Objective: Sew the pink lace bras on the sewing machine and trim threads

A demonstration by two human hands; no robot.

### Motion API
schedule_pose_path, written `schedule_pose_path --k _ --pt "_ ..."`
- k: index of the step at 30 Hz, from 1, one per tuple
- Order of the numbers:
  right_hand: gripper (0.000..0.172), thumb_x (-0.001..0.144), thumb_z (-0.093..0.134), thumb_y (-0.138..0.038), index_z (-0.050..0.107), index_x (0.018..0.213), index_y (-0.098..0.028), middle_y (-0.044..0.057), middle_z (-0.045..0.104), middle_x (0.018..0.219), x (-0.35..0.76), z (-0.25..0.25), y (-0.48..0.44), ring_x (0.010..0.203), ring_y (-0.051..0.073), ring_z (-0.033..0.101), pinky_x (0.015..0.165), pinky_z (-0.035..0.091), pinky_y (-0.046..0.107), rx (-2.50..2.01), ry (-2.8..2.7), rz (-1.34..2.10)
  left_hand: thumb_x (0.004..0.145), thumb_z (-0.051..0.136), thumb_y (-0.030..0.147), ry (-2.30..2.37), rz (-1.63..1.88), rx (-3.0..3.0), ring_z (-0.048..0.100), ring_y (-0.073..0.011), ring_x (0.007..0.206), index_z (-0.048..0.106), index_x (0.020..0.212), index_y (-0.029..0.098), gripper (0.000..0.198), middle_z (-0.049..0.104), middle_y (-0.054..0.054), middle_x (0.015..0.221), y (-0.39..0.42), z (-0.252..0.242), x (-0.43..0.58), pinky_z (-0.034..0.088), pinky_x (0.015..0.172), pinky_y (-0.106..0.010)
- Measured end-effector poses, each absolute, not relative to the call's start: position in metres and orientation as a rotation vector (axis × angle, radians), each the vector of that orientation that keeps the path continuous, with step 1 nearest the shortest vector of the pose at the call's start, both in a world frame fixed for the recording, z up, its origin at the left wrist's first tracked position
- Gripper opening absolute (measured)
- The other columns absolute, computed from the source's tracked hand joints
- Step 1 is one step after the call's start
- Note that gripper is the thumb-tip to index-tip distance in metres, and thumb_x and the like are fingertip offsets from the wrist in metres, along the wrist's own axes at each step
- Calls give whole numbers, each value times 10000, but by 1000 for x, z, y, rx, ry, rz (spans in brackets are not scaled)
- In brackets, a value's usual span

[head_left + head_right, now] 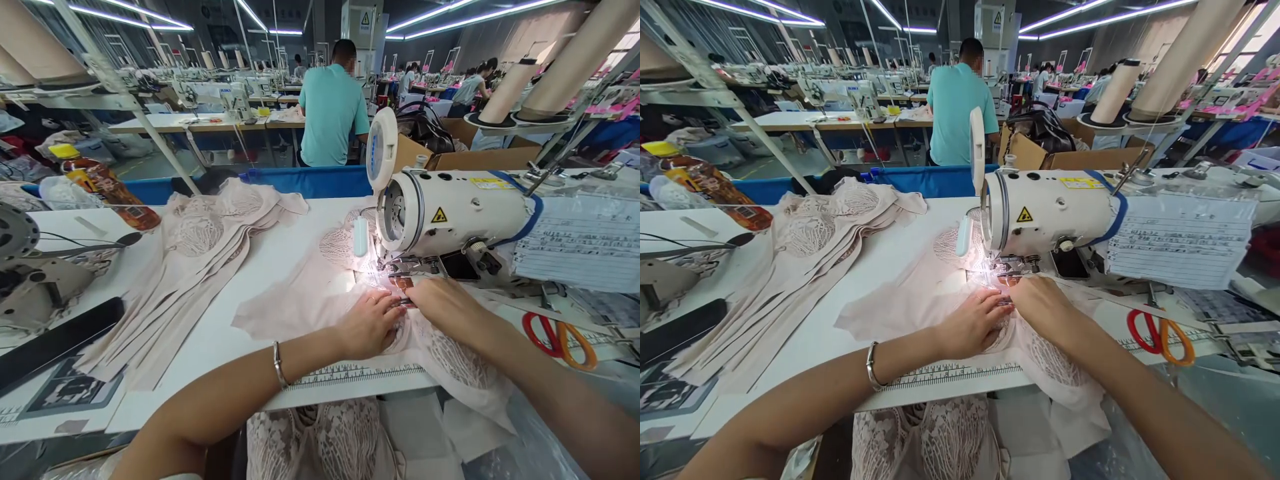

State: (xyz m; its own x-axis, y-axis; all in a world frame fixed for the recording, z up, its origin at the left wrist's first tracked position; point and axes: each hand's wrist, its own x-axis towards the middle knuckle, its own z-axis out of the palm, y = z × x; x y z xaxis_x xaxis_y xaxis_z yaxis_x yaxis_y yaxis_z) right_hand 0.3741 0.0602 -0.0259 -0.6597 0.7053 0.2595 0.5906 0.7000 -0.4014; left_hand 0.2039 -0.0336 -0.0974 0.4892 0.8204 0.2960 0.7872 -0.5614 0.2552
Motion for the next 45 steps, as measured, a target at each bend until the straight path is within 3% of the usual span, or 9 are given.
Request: schedule_pose_path --k 4,8,11,13,17,23,28,35,45 --pt "124 907 543 -181 633 822 -190 53 697 816 357 -64 70 694 162 608 598 330 266 -1109 -2583 302 996 420 228 1256 735 2519 604 -239 1211 602 1237 143 313 667 -121 1279 -16 -96 181 466 1065 -394" --pt "129 863 588 -291 570 758 -219 19 670 735 344 -87 70 654 181 584 572 337 262 -1276 -2445 280 974 359 106 1554 804 2345 672 -194 939 619 1096 184 297 716 -69 1033 -8 -99 173 558 799 -325" --pt "129 831 561 -253 522 710 -227 2 627 679 345 -91 68 622 174 549 576 335 262 -1219 -2424 295 958 468 195 1757 784 2477 618 -275 1080 605 1168 124 260 668 -145 1200 -11 -103 178 533 868 -404" --pt "147 830 541 -250 494 692 -230 -3 608 666 347 -91 66 612 171 533 575 330 261 -1190 -2433 300 964 508 297 1838 697 2619 572 -326 1184 575 1250 44 388 623 -205 1301 -15 -105 182 482 962 -455" --pt "167 850 535 -290 477 705 -230 8 635 716 349 -90 62 641 175 561 580 342 254 -1177 -2411 307 1019 424 333 1867 529 2819 559 -314 1233 600 1246 -8 446 647 -221 1281 -21 -107 187 376 1069 -450" --pt "60 835 491 -195 506 782 -219 25 638 727 350 -94 60 602 172 585 562 371 255 -1053 -2465 173 1032 386 318 1773 404 2894 601 -306 1155 628 1190 -36 457 646 -245 1261 -18 -107 189 417 991 -404" --pt "140 900 436 -136 571 896 -174 21 637 626 350 -101 60 515 177 595 514 383 267 -985 -2553 22 1009 429 333 1703 471 2868 609 -321 1095 637 1152 -21 435 654 -238 1238 -16 -103 185 467 916 -411" --pt "312 933 378 -73 636 1099 -134 108 744 926 354 -99 57 811 200 708 722 546 277 -764 -2601 -87 968 478 339 1655 552 2686 577 -313 1019 584 1192 60 373 608 -199 1283 -14 -93 179 497 804 -435" --pt "353 882 447 -82 699 1127 -120 91 749 870 354 -100 56 736 213 711 684 573 297 -838 -2588 -37 978 470 378 1679 548 2666 545 -323 1136 510 1323 34 489 568 -199 1378 -16 -96 176 448 910 -439"
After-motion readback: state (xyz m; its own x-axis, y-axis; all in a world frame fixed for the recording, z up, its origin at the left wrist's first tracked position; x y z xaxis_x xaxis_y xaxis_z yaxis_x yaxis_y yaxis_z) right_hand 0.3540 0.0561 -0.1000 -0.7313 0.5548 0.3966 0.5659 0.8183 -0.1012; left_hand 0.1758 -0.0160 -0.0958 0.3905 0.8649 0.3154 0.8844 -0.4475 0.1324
